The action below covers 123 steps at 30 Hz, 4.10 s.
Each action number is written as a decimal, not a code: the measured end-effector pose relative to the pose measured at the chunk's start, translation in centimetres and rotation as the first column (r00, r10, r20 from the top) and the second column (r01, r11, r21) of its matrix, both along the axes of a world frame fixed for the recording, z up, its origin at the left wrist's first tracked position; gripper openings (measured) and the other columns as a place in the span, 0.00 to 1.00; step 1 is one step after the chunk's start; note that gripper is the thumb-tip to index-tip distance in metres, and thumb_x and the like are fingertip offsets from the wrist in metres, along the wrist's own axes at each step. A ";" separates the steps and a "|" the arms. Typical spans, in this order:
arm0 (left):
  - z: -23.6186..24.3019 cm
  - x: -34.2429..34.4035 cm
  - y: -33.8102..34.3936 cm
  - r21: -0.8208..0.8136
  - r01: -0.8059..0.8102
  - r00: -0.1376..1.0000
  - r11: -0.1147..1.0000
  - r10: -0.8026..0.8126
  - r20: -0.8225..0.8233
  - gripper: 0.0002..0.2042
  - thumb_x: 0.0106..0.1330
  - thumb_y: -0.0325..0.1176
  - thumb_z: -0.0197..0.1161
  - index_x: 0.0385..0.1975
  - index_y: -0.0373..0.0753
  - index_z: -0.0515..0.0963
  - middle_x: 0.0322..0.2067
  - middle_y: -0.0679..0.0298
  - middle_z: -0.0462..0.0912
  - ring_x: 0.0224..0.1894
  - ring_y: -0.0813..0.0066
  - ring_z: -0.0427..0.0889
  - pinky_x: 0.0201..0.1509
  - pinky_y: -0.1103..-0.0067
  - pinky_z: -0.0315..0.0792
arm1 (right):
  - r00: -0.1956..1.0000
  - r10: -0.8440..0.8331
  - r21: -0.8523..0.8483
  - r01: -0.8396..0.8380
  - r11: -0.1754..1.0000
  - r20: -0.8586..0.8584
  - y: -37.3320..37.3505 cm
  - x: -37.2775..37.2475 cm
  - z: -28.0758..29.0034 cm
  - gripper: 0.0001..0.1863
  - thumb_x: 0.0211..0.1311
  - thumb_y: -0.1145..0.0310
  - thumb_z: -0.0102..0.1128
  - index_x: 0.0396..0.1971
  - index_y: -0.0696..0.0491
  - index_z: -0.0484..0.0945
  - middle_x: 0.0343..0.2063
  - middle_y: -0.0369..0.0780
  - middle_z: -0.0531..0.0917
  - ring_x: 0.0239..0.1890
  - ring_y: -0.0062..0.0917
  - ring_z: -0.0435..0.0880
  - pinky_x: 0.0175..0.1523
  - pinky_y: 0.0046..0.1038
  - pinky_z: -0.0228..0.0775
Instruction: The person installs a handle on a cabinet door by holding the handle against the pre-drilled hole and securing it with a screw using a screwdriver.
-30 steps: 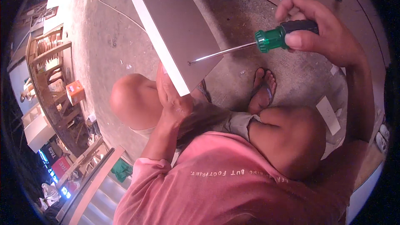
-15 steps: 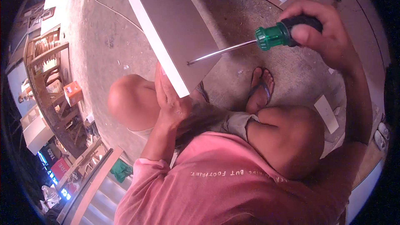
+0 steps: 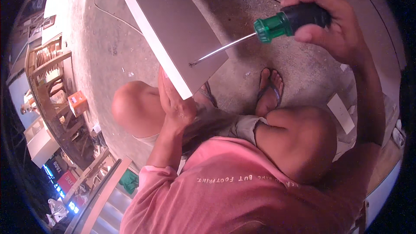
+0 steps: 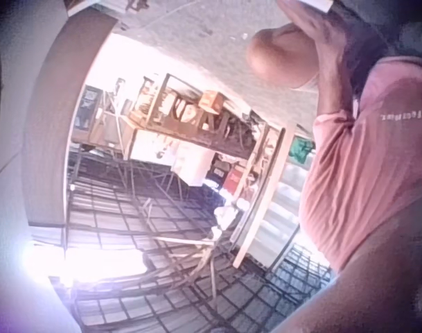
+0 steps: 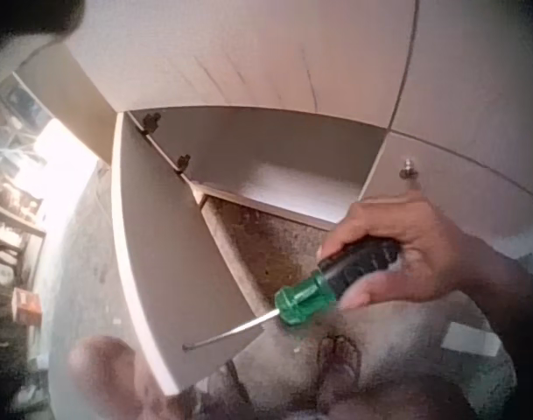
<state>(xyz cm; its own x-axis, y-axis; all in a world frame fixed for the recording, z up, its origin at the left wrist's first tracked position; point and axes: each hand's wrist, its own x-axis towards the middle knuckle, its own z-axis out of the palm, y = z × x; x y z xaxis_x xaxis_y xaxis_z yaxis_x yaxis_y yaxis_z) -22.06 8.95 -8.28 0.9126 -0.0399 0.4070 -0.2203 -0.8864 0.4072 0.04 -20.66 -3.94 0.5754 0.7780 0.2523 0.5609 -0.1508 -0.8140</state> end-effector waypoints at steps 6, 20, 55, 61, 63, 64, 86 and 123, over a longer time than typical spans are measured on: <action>0.1 -0.3 -0.5 -0.019 -0.057 0.998 0.998 0.057 0.005 0.21 0.65 0.19 0.55 0.59 0.26 0.65 0.52 0.46 0.73 0.50 0.50 0.76 0.52 0.62 0.73 | 0.794 -0.171 -0.276 0.004 0.961 -0.583 1.0 -0.6 0.3 0.26 0.67 0.44 0.60 0.25 0.54 0.81 0.18 0.29 0.73 0.22 0.13 0.71 0.28 0.20 0.64; 0.7 0.3 -0.3 0.030 -0.030 0.999 0.999 0.031 -0.042 0.17 0.67 0.20 0.53 0.56 0.25 0.66 0.45 0.48 0.75 0.43 0.53 0.77 0.46 0.64 0.74 | 0.995 0.099 -0.185 -0.093 0.978 0.025 0.7 0.5 0.0 0.27 0.49 0.55 0.71 0.44 0.59 0.80 0.39 0.40 0.83 0.41 0.25 0.81 0.46 0.27 0.70; 0.9 1.6 -2.6 -0.310 -0.165 0.982 0.936 0.125 -0.143 0.24 0.81 0.43 0.28 0.54 0.29 0.67 0.36 0.60 0.74 0.33 0.77 0.74 0.35 0.80 0.71 | 0.874 0.042 -0.388 -0.257 0.885 -0.483 3.2 3.1 3.4 0.26 0.57 0.44 0.69 0.30 0.57 0.85 0.19 0.33 0.80 0.23 0.16 0.77 0.29 0.22 0.68; 2.8 3.3 -4.4 -0.566 -0.274 0.959 0.778 0.178 -0.219 0.22 0.80 0.43 0.37 0.52 0.29 0.71 0.35 0.63 0.77 0.31 0.81 0.73 0.36 0.84 0.68 | 0.931 0.138 -0.365 -0.264 0.893 -0.337 -0.9 3.9 4.3 0.20 0.59 0.54 0.71 0.36 0.58 0.84 0.29 0.36 0.85 0.36 0.18 0.81 0.42 0.22 0.72; 3.4 4.1 -5.0 -0.773 -0.375 0.925 0.511 0.150 -0.349 0.19 0.76 0.41 0.44 0.48 0.30 0.75 0.32 0.66 0.77 0.29 0.84 0.72 0.31 0.85 0.65 | 0.914 0.069 -0.250 -0.181 0.951 -0.401 -3.0 3.4 2.7 0.23 0.61 0.47 0.67 0.34 0.55 0.85 0.24 0.35 0.84 0.27 0.18 0.80 0.33 0.25 0.71; 3.7 4.7 -5.1 -0.791 -0.353 0.934 0.499 0.149 -0.323 0.19 0.76 0.41 0.44 0.48 0.30 0.75 0.32 0.66 0.77 0.29 0.84 0.72 0.31 0.85 0.65 | 0.875 -0.045 -0.269 -0.099 0.958 -0.482 -4.5 2.7 1.4 0.21 0.63 0.48 0.66 0.36 0.54 0.84 0.25 0.34 0.84 0.26 0.17 0.80 0.32 0.23 0.70; 1.9 21.6 -16.5 -0.966 -0.254 0.936 0.053 -0.238 -0.260 0.09 0.71 0.38 0.59 0.38 0.38 0.74 0.35 0.65 0.81 0.28 0.82 0.70 0.32 0.82 0.65 | 0.043 -0.744 -0.605 0.552 0.575 -0.667 -10.9 -29.4 -20.4 0.17 0.66 0.55 0.60 0.48 0.49 0.75 0.35 0.37 0.79 0.32 0.25 0.74 0.35 0.28 0.65; -0.9 23.4 -12.4 -0.969 -0.235 0.936 0.070 -0.254 -0.246 0.12 0.65 0.31 0.61 0.45 0.35 0.77 0.36 0.63 0.84 0.34 0.78 0.79 0.34 0.80 0.70 | 0.479 -0.823 0.022 0.861 0.509 0.306 -0.8 -2.8 -1.2 0.21 0.60 0.72 0.62 0.54 0.55 0.73 0.41 0.46 0.80 0.39 0.36 0.83 0.45 0.36 0.76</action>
<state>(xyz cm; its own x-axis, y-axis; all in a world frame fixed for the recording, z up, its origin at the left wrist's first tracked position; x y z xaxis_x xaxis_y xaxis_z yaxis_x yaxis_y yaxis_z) 1.31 -3.50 -9.15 0.9702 0.1585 -0.1831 0.1096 0.3868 0.9156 -2.79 -21.51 -5.19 0.9013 -0.0140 0.4330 0.2799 -0.7440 -0.6067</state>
